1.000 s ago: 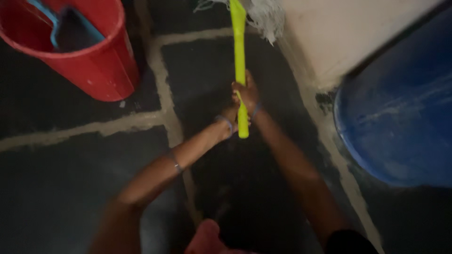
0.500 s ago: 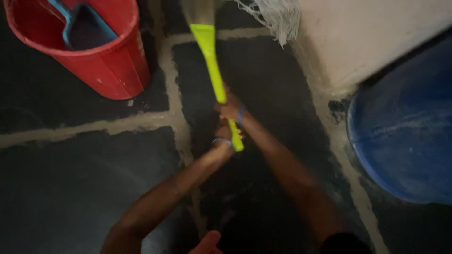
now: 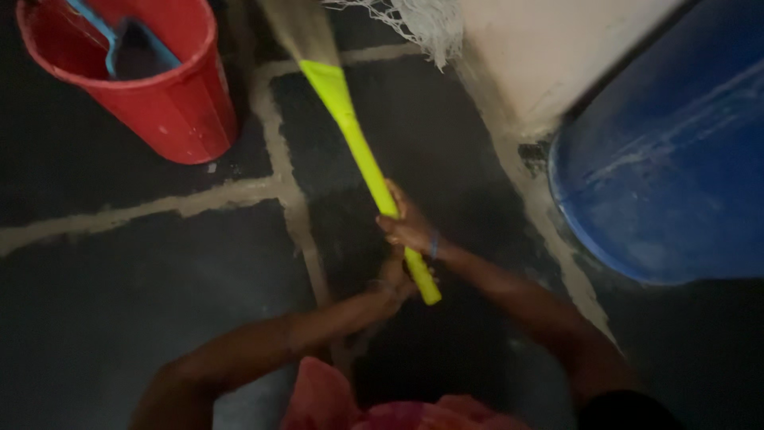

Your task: The person sweeps a stone floor using a grass broom, moving dust and debris together and then sweeping into a red bucket.

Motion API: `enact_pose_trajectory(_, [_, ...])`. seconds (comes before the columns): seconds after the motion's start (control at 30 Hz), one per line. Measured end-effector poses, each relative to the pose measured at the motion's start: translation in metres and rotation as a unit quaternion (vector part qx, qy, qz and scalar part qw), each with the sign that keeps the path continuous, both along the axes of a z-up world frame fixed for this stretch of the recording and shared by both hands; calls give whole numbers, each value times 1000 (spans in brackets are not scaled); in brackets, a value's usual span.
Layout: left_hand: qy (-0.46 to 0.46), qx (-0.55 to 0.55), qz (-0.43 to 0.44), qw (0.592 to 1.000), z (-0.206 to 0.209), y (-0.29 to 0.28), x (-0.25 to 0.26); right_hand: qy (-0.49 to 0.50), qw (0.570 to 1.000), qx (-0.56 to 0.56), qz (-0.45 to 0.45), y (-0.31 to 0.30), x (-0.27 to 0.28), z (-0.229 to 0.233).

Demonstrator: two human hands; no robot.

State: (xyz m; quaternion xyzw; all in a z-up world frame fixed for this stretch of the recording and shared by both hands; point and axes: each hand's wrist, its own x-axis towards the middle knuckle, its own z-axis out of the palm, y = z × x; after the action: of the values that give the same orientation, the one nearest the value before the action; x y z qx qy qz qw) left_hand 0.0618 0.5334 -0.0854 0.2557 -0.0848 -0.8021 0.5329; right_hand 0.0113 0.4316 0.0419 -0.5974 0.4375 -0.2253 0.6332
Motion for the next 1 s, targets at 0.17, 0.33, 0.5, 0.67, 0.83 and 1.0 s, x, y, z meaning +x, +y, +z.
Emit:
enact_pose_trajectory(0.17, [-25,111,39,993,-21,-68,-62,62,997,-49,-2,-34,-40,-2])
enact_pose_trajectory(0.33, [-20,158,11,987,-37,-76,-46,67,998,3,-3,-49,-20,-23])
enact_pose_trajectory(0.5, [-23,140,44,989,-42,-36,-3,87,994,-27,-56,-112,46,-86])
enact_pose_trajectory(0.67, [-148,167,67,973,5,26,24,114,989,-95,-15,-107,89,-119])
enact_pose_trajectory(0.83, [-3,236,15,972,29,34,-15,99,994,-38,34,-53,72,-67])
enact_pose_trajectory(1.0, [-1,142,-58,988,49,56,-42,46,999,-10,11,-22,24,-6])
